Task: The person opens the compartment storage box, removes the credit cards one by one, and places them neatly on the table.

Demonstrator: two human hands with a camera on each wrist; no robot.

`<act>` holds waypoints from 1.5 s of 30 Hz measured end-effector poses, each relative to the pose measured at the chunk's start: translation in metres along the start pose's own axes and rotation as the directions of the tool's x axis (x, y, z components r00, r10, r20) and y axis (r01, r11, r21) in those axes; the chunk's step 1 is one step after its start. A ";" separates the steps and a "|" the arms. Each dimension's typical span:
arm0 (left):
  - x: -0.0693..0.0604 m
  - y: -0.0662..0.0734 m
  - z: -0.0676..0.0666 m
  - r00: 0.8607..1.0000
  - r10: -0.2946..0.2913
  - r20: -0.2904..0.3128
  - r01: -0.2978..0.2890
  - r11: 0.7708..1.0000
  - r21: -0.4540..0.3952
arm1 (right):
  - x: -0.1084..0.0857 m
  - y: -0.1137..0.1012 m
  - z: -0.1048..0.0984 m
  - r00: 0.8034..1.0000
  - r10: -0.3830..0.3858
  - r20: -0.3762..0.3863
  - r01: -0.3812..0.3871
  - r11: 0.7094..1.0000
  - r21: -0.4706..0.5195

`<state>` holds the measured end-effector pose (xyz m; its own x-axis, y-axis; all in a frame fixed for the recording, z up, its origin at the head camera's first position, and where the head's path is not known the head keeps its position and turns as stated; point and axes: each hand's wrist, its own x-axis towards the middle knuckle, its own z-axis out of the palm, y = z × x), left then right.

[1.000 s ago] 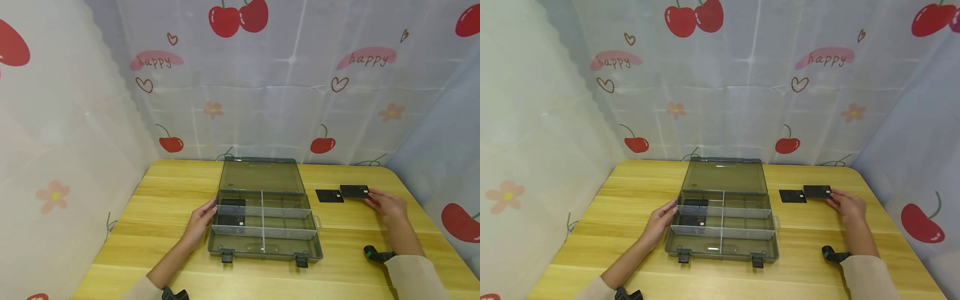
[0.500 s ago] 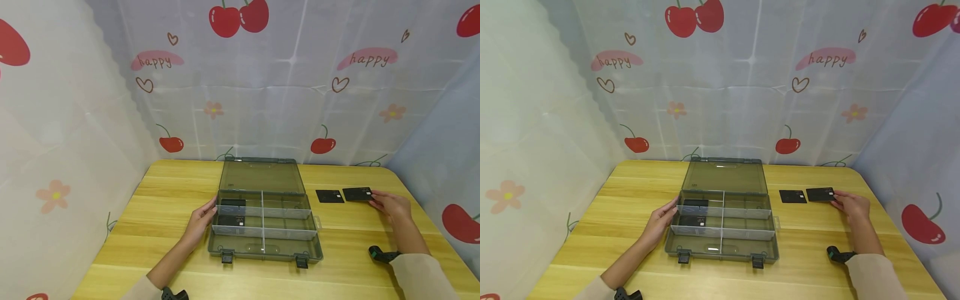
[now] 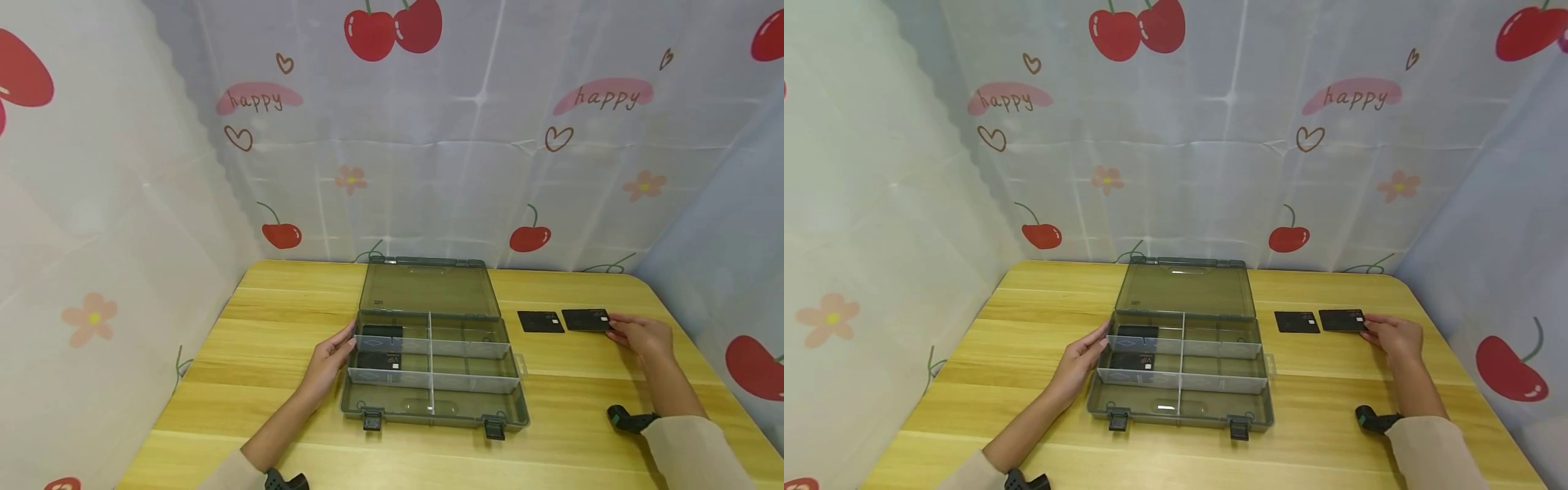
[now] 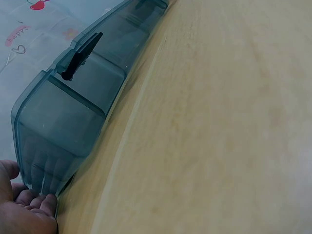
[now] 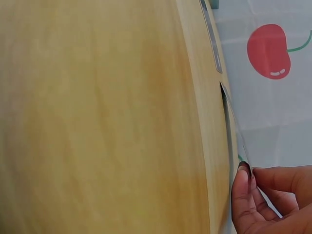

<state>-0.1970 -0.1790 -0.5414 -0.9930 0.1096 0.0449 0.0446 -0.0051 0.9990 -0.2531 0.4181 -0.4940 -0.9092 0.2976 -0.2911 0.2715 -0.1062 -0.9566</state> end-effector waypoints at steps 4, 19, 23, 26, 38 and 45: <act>0.000 0.000 0.000 1.000 0.004 -0.005 -0.004 1.000 -0.011 | 0.000 -0.001 0.002 1.000 -0.015 -0.003 0.015 0.999 -0.046; 0.001 0.001 0.001 1.000 0.003 -0.009 -0.003 1.000 -0.023 | 0.002 0.001 0.003 0.997 -0.078 -0.006 0.076 0.987 -0.141; 0.000 0.001 0.001 1.000 0.004 -0.004 -0.004 1.000 -0.017 | 0.003 0.001 0.005 0.993 -0.105 -0.049 0.089 0.963 -0.254; 0.000 0.002 0.001 1.000 0.007 -0.001 -0.007 1.000 -0.009 | 0.003 0.000 0.007 0.990 -0.127 -0.061 0.102 0.945 -0.311; 0.000 0.001 0.001 1.000 0.016 0.008 -0.016 1.000 -0.018 | -0.001 -0.002 0.012 0.986 -0.163 -0.034 0.135 0.903 -0.408; 0.000 0.001 0.001 1.000 0.021 0.001 -0.021 1.000 -0.017 | -0.001 0.001 0.009 0.983 -0.183 -0.009 0.159 0.876 -0.456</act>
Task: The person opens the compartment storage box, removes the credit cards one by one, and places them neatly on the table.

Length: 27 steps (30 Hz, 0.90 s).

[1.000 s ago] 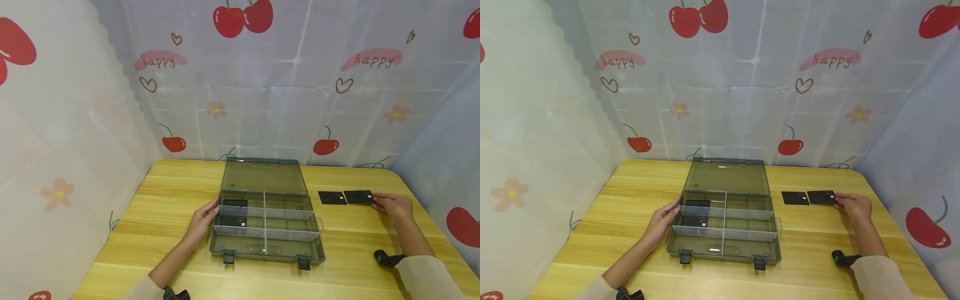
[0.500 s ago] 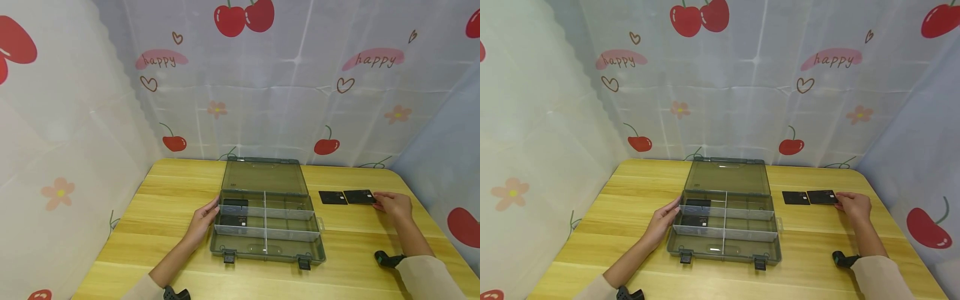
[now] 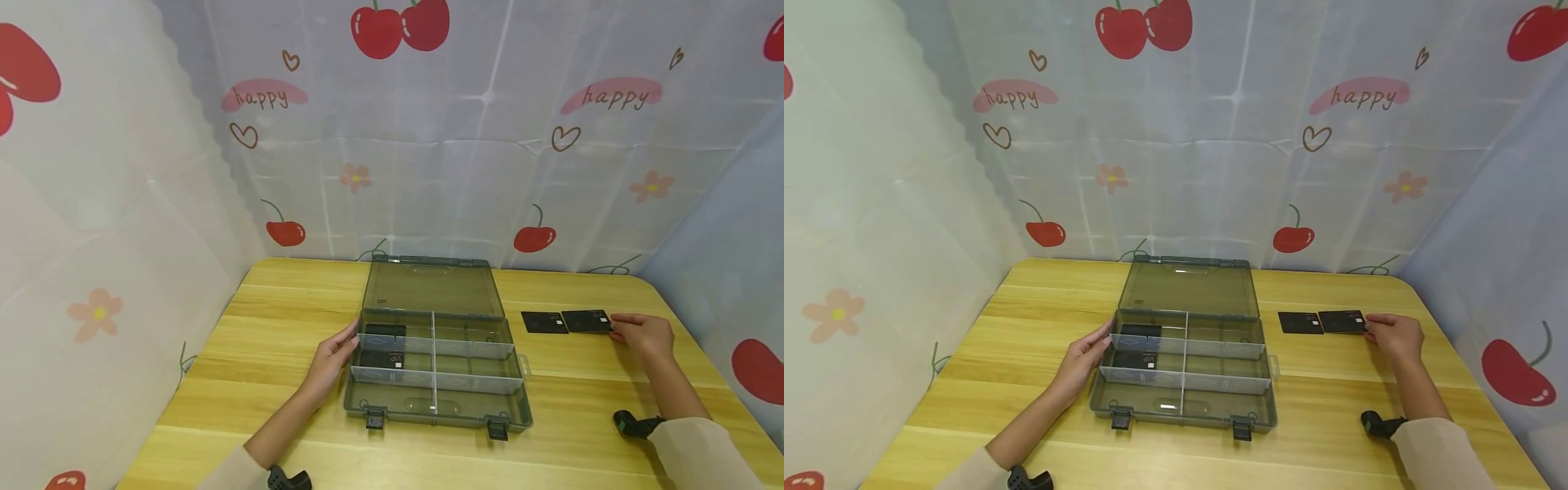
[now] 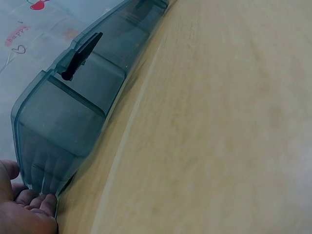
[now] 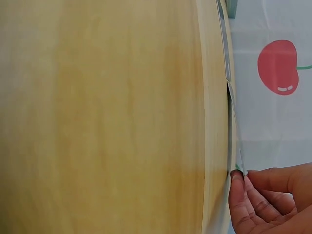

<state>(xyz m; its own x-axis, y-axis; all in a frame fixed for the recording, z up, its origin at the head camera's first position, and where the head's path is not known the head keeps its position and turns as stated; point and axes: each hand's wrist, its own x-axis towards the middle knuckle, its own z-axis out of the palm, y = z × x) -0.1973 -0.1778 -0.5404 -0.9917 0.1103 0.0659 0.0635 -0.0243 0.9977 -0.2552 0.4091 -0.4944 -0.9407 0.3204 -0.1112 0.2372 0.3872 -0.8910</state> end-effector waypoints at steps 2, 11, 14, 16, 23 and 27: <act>0.000 0.001 0.000 1.000 0.000 0.001 0.000 1.000 -0.003 | 0.000 0.001 0.000 1.000 -0.006 0.003 0.006 1.000 -0.001; -0.001 0.000 0.000 1.000 -0.008 -0.001 0.008 1.000 0.002 | -0.002 -0.002 0.000 1.000 -0.020 0.013 0.020 1.000 -0.001; -0.001 0.001 0.000 1.000 -0.011 -0.001 0.011 1.000 0.003 | -0.001 -0.002 0.001 1.000 -0.003 0.007 0.003 1.000 -0.001; -0.001 0.001 0.000 1.000 -0.010 0.000 0.010 1.000 0.005 | -0.001 -0.002 0.001 1.000 0.002 0.000 -0.002 1.000 -0.021; 0.000 0.000 0.000 1.000 -0.003 -0.003 0.003 1.000 -0.003 | -0.001 -0.002 0.001 0.999 -0.013 -0.036 0.008 0.993 -0.118; 0.000 0.000 0.000 1.000 -0.004 -0.006 0.003 1.000 -0.005 | -0.002 -0.004 0.001 0.999 -0.016 -0.039 0.012 0.993 -0.115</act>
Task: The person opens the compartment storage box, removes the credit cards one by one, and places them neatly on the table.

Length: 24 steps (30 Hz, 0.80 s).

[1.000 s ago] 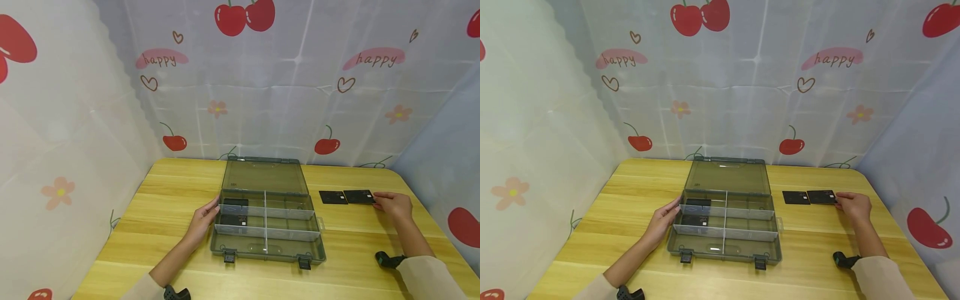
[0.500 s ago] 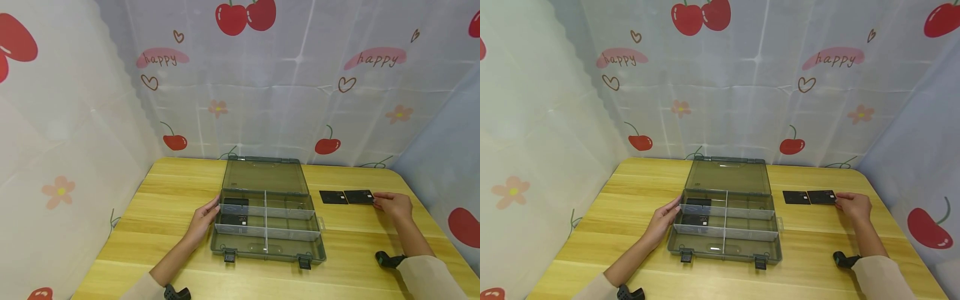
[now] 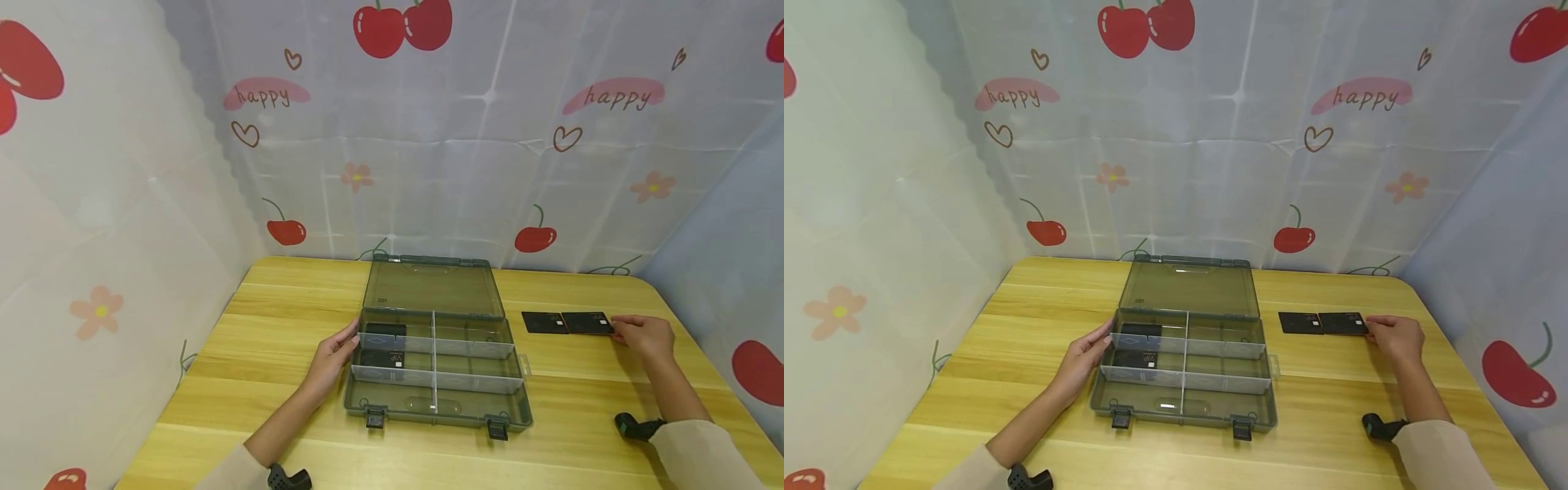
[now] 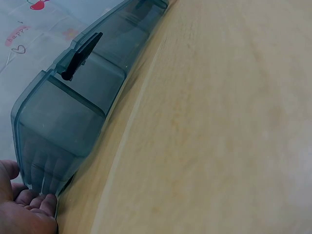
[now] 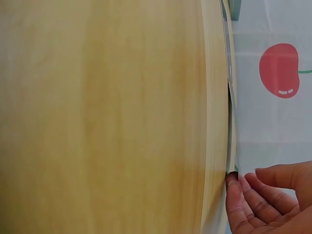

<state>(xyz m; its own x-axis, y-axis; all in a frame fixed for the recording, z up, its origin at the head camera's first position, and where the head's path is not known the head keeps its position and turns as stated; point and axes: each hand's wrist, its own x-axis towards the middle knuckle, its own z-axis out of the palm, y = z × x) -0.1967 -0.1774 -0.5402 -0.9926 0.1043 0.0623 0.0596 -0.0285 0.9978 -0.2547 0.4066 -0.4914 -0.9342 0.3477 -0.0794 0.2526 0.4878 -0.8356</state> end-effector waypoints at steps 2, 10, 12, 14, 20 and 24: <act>0.000 0.000 0.000 1.000 0.004 0.002 -0.004 1.000 0.004 | -0.001 -0.001 0.000 1.000 -0.001 0.001 0.001 1.000 0.005; 0.000 0.001 0.000 1.000 -0.006 0.006 0.006 1.000 0.002 | -0.001 0.000 -0.002 1.000 0.010 0.012 -0.010 1.000 0.011; 0.000 0.001 0.000 1.000 -0.007 0.009 0.007 1.000 0.001 | -0.002 0.001 -0.002 1.000 0.004 0.016 -0.004 1.000 0.013; 0.000 0.001 0.000 1.000 -0.008 0.011 0.008 1.000 -0.002 | -0.002 0.001 -0.002 1.000 -0.002 0.019 0.002 1.000 0.025; 0.000 0.001 0.000 1.000 -0.008 0.010 0.008 1.000 0.004 | -0.003 0.001 -0.002 1.000 -0.001 0.030 -0.001 0.999 0.054; 0.000 0.001 0.000 1.000 -0.010 0.011 0.009 1.000 0.009 | -0.002 0.002 -0.003 0.999 -0.002 0.036 0.000 0.998 0.062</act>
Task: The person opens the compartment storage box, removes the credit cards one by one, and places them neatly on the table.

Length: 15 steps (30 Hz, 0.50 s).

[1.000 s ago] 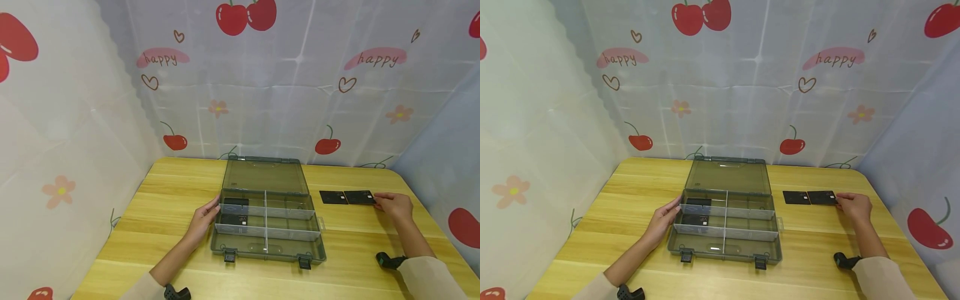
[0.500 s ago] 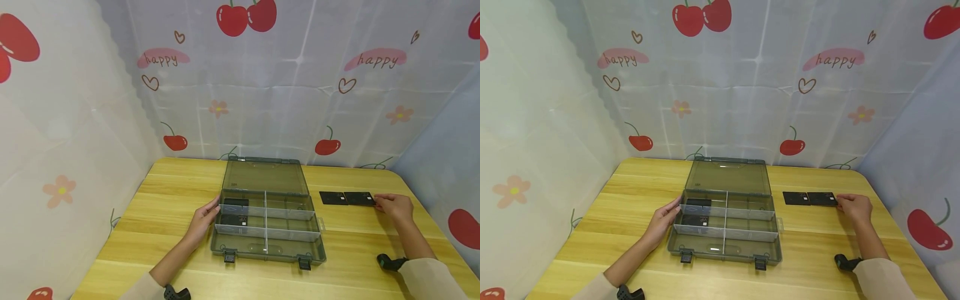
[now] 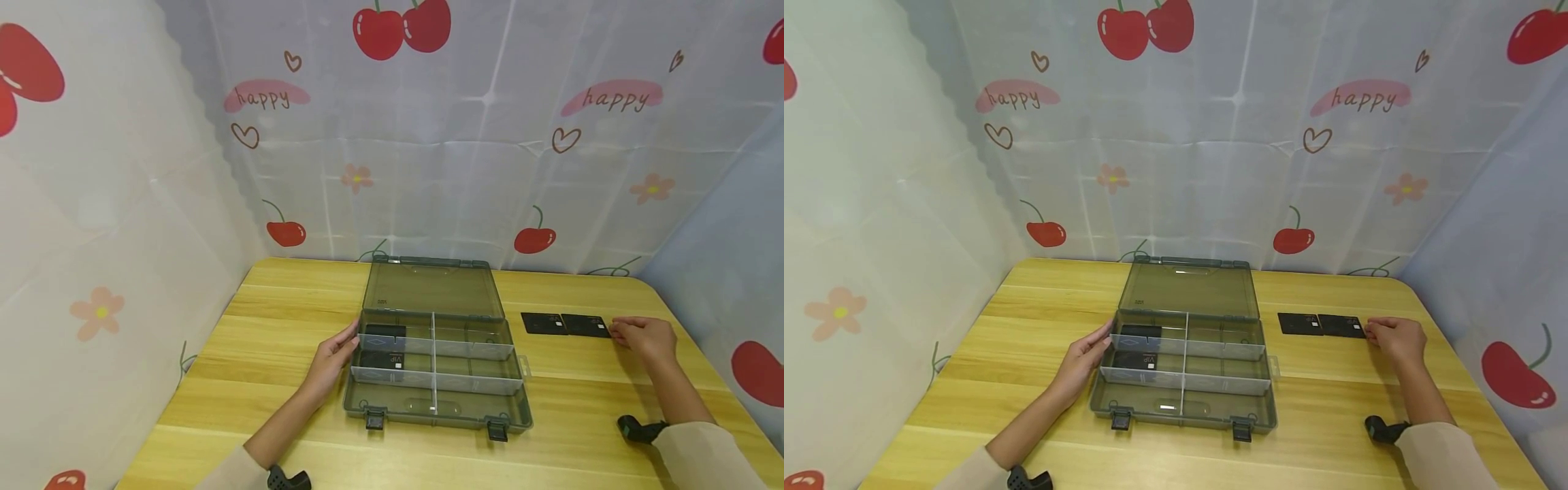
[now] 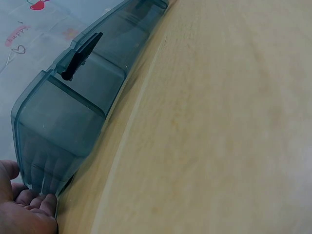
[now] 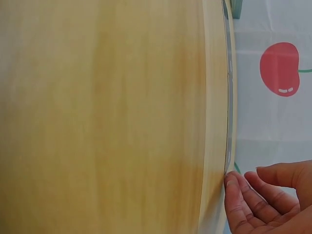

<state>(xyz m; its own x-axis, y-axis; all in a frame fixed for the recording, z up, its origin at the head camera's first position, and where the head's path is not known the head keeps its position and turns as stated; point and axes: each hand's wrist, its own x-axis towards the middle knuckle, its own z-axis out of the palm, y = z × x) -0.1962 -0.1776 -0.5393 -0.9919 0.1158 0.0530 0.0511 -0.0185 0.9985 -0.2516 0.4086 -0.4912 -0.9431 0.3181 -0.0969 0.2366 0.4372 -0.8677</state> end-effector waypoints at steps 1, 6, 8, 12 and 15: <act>0.000 0.000 0.000 1.000 0.000 0.000 0.000 1.000 0.000 | 0.000 0.000 0.000 1.000 0.000 0.001 0.000 1.000 0.001; 0.000 0.000 0.000 1.000 0.002 0.004 -0.002 1.000 -0.005 | -0.001 0.000 -0.002 1.000 0.021 0.001 -0.021 1.000 0.019; 0.001 0.000 0.000 1.000 0.005 0.008 -0.005 1.000 -0.004 | -0.003 -0.001 -0.002 1.000 0.025 0.002 -0.025 0.999 0.024; 0.001 -0.001 0.000 1.000 0.005 0.010 -0.005 1.000 -0.009 | -0.006 -0.005 -0.003 1.000 0.003 0.010 -0.003 1.000 0.025; 0.000 -0.001 -0.001 1.000 0.002 0.006 -0.002 1.000 -0.008 | -0.011 -0.011 -0.002 0.999 -0.042 0.019 0.042 0.999 0.004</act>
<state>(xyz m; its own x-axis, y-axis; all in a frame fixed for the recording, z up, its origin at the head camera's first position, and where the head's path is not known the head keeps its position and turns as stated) -0.1965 -0.1785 -0.5407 -0.9911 0.1213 0.0553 0.0524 -0.0267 0.9983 -0.2436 0.4019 -0.4793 -0.9564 0.2836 -0.0693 0.1959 0.4471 -0.8728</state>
